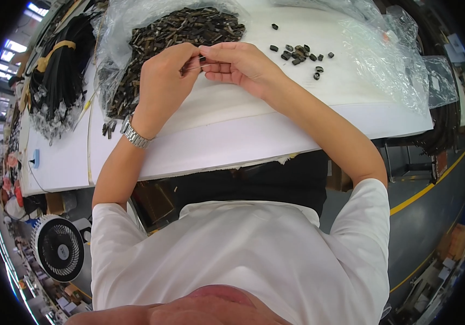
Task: Assembling or inspecting small metal buckles and hardware components.
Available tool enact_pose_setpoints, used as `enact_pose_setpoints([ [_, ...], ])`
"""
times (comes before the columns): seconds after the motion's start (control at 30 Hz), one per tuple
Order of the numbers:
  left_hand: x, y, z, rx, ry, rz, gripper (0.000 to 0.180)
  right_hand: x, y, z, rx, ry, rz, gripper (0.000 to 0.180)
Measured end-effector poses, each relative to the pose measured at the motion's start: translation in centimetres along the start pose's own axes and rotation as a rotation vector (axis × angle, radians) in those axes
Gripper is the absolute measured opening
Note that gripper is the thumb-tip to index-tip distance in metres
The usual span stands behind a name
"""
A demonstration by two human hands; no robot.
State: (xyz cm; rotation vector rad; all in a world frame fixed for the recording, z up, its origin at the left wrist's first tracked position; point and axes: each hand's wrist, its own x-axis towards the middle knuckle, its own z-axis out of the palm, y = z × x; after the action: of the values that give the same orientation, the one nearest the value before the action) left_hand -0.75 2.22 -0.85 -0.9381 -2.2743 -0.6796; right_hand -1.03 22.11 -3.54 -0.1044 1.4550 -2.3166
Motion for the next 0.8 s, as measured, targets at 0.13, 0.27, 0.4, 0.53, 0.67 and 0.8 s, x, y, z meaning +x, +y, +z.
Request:
enact_pose_setpoints([
  [0.13, 0.0, -0.1, -0.3, 0.061, -0.056, 0.000, 0.009, -0.3, -0.2, 0.1, -0.259, 0.043, -0.083, 0.029],
  [0.27, 0.1, 0.1, -0.4, 0.008, -0.075, -0.059, 0.007, -0.4, -0.4, 0.4, -0.433, 0.068, -0.177, 0.026],
  [0.4, 0.0, -0.1, -0.2, -0.023, -0.117, -0.046, 0.003, -0.3, -0.2, 0.7, -0.424, 0.090, -0.110, 0.022],
  [0.53, 0.3, -0.6, -0.5, -0.162, -0.217, -0.170, 0.012, -0.3, -0.2, 0.4, -0.398, 0.066, -0.146, 0.018],
  [0.67, 0.7, -2.1, -1.0, -0.473, -0.242, -0.324, 0.013, -0.7, -1.6, 0.6, -0.327, -0.026, -0.148, 0.021],
  [0.8, 1.4, -2.6, -2.5, -0.666, -0.398, -0.498, 0.018, -1.0, -2.8, 0.0, -0.303, -0.168, -0.144, 0.023],
])
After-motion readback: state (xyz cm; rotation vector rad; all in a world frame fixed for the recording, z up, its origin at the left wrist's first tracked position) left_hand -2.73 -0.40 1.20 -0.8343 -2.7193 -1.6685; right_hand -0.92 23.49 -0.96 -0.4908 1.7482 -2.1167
